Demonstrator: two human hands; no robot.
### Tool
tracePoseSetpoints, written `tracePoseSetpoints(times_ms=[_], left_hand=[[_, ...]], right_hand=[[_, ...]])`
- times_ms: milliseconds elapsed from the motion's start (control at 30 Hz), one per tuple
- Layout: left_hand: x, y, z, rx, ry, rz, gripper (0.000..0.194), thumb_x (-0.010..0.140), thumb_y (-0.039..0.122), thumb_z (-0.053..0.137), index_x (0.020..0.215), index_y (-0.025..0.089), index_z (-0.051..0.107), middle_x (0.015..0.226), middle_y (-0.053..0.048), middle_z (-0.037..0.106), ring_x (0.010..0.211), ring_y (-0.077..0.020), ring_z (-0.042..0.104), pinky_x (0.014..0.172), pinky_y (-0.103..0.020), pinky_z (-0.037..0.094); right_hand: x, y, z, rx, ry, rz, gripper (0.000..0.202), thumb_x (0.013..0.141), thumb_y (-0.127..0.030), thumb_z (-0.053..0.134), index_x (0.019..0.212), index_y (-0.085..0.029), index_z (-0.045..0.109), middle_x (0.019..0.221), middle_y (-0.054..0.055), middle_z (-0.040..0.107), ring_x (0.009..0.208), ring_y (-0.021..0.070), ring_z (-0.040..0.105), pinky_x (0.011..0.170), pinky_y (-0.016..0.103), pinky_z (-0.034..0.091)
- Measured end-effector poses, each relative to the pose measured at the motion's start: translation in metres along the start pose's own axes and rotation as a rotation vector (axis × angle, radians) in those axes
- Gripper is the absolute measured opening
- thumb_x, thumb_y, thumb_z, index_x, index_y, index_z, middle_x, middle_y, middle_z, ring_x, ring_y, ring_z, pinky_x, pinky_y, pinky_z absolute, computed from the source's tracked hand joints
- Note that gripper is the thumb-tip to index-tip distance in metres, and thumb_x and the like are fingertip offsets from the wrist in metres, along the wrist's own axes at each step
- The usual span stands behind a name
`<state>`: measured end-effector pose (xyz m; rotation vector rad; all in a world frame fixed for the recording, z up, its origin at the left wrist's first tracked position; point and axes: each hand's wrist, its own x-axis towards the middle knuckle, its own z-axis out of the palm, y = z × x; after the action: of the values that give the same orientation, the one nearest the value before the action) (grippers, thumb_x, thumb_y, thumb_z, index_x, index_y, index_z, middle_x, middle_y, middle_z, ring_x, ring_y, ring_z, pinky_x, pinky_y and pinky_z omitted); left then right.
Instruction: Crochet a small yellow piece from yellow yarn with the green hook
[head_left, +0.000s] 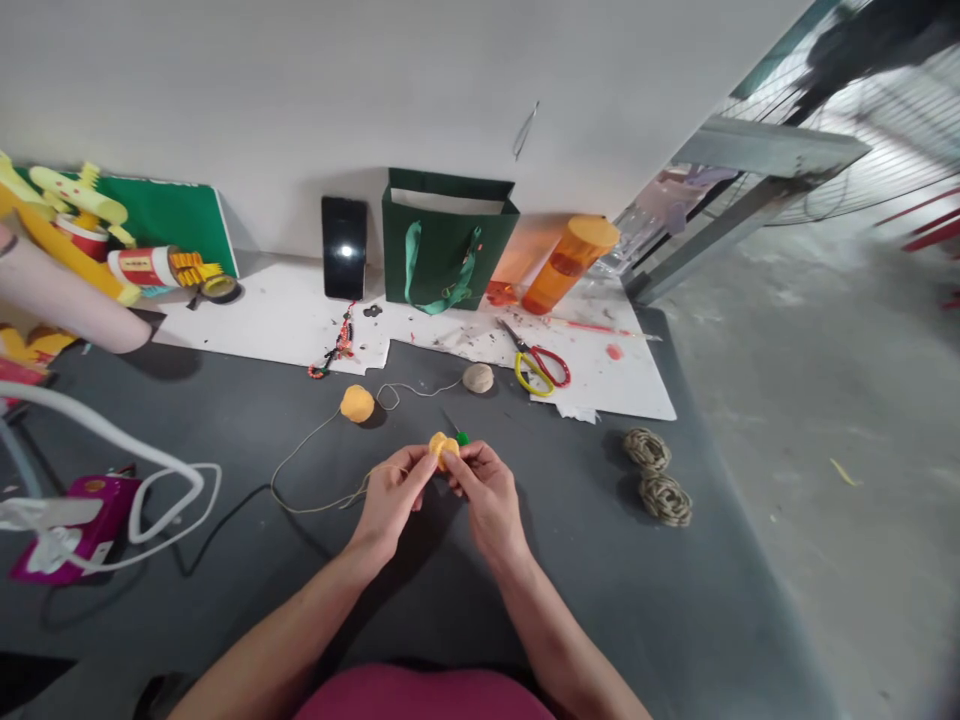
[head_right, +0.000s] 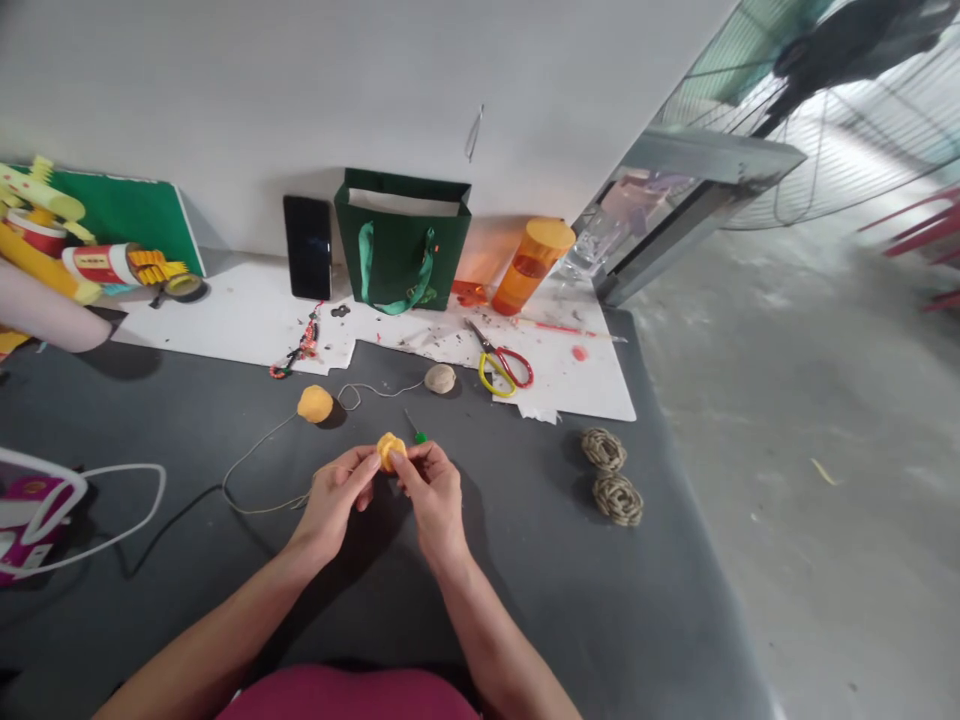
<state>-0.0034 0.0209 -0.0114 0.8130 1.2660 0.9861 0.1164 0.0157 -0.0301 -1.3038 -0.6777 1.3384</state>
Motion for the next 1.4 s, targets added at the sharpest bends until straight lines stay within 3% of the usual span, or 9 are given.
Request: tracePoseSetpoints(times_ms=[133,300,433,533,733,933,1033,1167,1400], left_hand=[[0.003,-0.004,-0.001,0.052,0.021,0.01,0.048,0.069,0.061,0.076,0.082,0.015,0.073,0.062,0.001,0.062,0.047,-0.0075,0.039,0.045,-0.022,0.029],[0.004,-0.002,-0.006,0.163,0.009,0.033,0.03,0.068,0.046,0.08,0.076,0.018,0.075,0.07,-0.001,0.069,0.062,-0.0124,0.053,0.06,-0.024,0.04],[0.004,0.005,-0.01,0.204,-0.072,-0.003,0.026,0.069,0.043,0.078,0.078,0.018,0.076,0.067,0.0,0.068,0.059,-0.0122,0.05,0.057,-0.025,0.038],[0.006,0.01,-0.014,0.208,-0.133,-0.054,0.026,0.068,0.041,0.077,0.077,0.017,0.074,0.057,0.003,0.059,0.052,-0.0099,0.042,0.051,-0.024,0.032],[0.009,0.012,-0.018,0.192,-0.171,-0.132,0.031,0.066,0.043,0.078,0.078,0.016,0.071,0.054,0.006,0.051,0.048,-0.0078,0.035,0.048,-0.023,0.024],[0.011,0.011,-0.02,0.17,-0.15,-0.136,0.039,0.065,0.05,0.08,0.08,0.015,0.07,0.058,0.004,0.053,0.049,-0.0074,0.035,0.048,-0.023,0.023],[0.011,0.012,-0.02,0.156,-0.149,-0.127,0.043,0.065,0.055,0.08,0.079,0.016,0.068,0.058,0.004,0.052,0.049,-0.0071,0.035,0.048,-0.024,0.023],[0.011,0.012,-0.02,0.155,-0.155,-0.113,0.048,0.07,0.064,0.072,0.073,0.017,0.063,0.056,0.005,0.047,0.047,-0.0067,0.033,0.049,-0.024,0.024],[0.013,0.013,-0.023,0.31,-0.146,-0.095,0.044,0.075,0.063,0.064,0.073,0.019,0.062,0.051,0.005,0.048,0.044,-0.009,0.036,0.048,-0.025,0.027]], right_hand=[[-0.003,0.0,-0.001,-0.038,-0.004,-0.026,0.039,0.069,-0.053,0.084,0.07,-0.02,0.064,0.059,-0.004,0.06,0.053,0.0102,0.05,0.053,0.024,0.041],[-0.004,-0.004,-0.002,-0.028,-0.012,-0.039,0.042,0.067,-0.046,0.086,0.097,-0.023,0.068,0.081,0.001,0.071,0.07,0.0158,0.064,0.065,0.028,0.05],[0.0,-0.004,-0.003,0.043,-0.029,0.051,0.035,0.067,-0.049,0.084,0.075,-0.02,0.066,0.066,-0.001,0.065,0.057,0.0125,0.056,0.053,0.024,0.042],[0.003,-0.003,-0.007,0.09,-0.043,0.088,0.039,0.067,-0.053,0.083,0.071,-0.019,0.064,0.06,-0.002,0.06,0.05,0.0095,0.048,0.047,0.022,0.036],[0.006,-0.003,-0.014,0.122,-0.037,0.095,0.04,0.065,-0.052,0.087,0.075,-0.018,0.069,0.063,-0.002,0.064,0.05,0.0085,0.05,0.048,0.022,0.038],[0.001,-0.006,-0.016,0.093,-0.101,0.006,0.041,0.073,-0.046,0.084,0.103,-0.022,0.071,0.076,0.0,0.071,0.061,0.0123,0.062,0.057,0.024,0.05],[-0.002,-0.007,-0.014,0.052,-0.121,-0.037,0.036,0.072,-0.036,0.086,0.101,-0.023,0.07,0.076,-0.001,0.071,0.062,0.0124,0.063,0.057,0.024,0.052],[-0.001,-0.008,-0.014,0.062,-0.105,-0.026,0.027,0.074,-0.036,0.084,0.094,-0.022,0.071,0.075,0.001,0.071,0.063,0.0132,0.064,0.056,0.024,0.053],[0.0,-0.013,-0.02,-0.023,-0.196,0.022,0.029,0.075,-0.03,0.081,0.101,-0.023,0.071,0.08,0.001,0.071,0.069,0.0141,0.065,0.059,0.025,0.053]])
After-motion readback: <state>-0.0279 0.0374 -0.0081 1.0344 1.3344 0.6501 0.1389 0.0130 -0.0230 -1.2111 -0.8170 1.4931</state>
